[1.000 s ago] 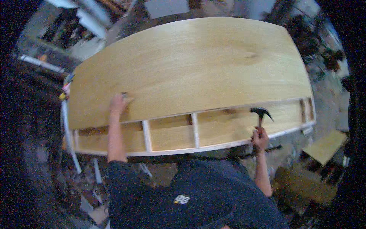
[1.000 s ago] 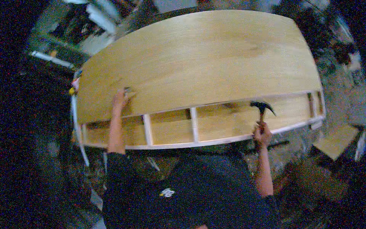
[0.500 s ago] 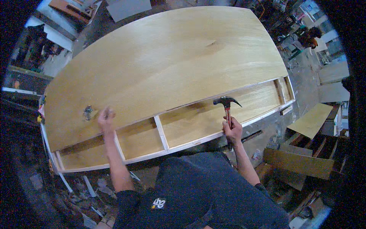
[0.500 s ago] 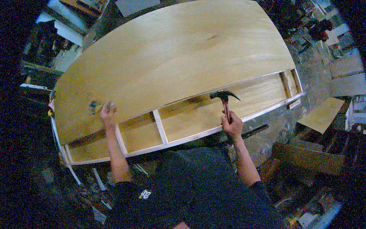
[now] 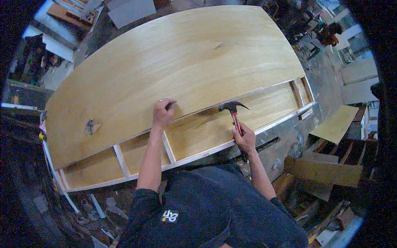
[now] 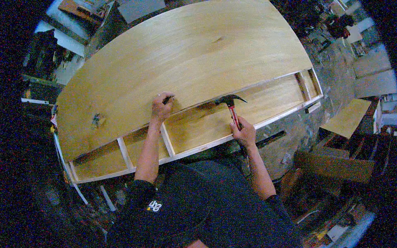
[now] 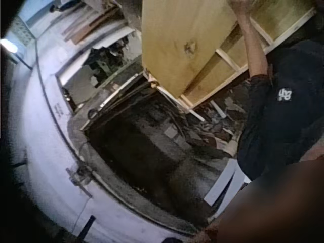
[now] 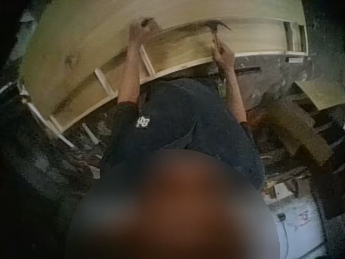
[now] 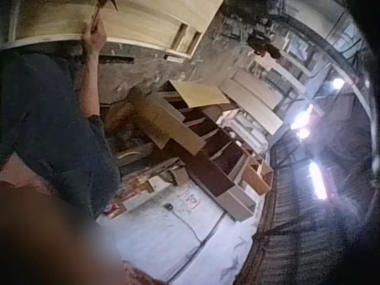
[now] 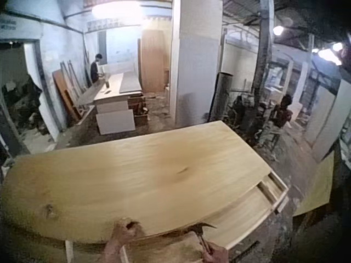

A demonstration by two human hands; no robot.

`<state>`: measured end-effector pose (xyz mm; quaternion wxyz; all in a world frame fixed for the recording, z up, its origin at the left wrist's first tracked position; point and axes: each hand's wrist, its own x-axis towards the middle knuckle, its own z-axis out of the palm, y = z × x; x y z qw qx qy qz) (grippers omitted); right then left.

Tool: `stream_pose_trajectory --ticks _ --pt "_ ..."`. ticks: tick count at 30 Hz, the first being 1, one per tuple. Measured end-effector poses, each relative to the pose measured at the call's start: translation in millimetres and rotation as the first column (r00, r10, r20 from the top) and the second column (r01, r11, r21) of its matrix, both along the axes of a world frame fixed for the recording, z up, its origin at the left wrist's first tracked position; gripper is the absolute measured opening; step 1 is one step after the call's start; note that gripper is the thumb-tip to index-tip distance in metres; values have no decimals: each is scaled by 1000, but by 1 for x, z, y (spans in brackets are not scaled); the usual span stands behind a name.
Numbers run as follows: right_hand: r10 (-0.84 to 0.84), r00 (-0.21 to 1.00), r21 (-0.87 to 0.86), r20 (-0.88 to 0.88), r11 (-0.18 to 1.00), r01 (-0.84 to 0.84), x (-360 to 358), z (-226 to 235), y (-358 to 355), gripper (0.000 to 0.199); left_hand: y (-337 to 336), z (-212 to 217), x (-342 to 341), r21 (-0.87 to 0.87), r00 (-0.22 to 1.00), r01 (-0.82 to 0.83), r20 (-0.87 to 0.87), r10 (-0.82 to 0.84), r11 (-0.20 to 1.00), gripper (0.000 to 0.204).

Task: The person marks a wooden surface with a pencil using a straightedge, then hammers nails into the marked positions to secure a wooden frame. The person continues hammering nails along the frame's edge to attach it to the larger wooden panel.

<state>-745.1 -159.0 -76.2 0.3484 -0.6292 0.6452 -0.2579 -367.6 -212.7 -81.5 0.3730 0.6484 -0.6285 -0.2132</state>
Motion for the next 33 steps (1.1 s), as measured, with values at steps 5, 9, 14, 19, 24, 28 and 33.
stream_pose_trajectory --ticks 5,9,14,19,24,28,33 --pt "47 997 -11 -55 999 -48 7 12 -2 36 3 -15 -1 -65 998 -49 31 51 997 15" --pt "91 977 207 -193 977 -50 3 16 -11 41 2 -16 1 -161 988 22 152 3 987 14" --pt "135 977 107 -166 987 -118 7 17 -6 42 7 -12 1 -261 986 25 168 20 965 14" --pt "152 976 128 -154 983 -133 9 17 -7 42 15 -14 3 -192 979 10 199 29 981 15" --pt "207 970 153 -129 970 -187 3 27 -11 40 19 -38 11 -116 981 -31 186 53 993 21" --pt "232 971 223 -56 951 -215 -2 31 -11 39 29 -50 15 76 990 -118 -63 123 990 27" --pt "227 973 187 -46 959 -215 -6 22 -11 40 39 -37 18 27 990 -111 88 108 993 23"
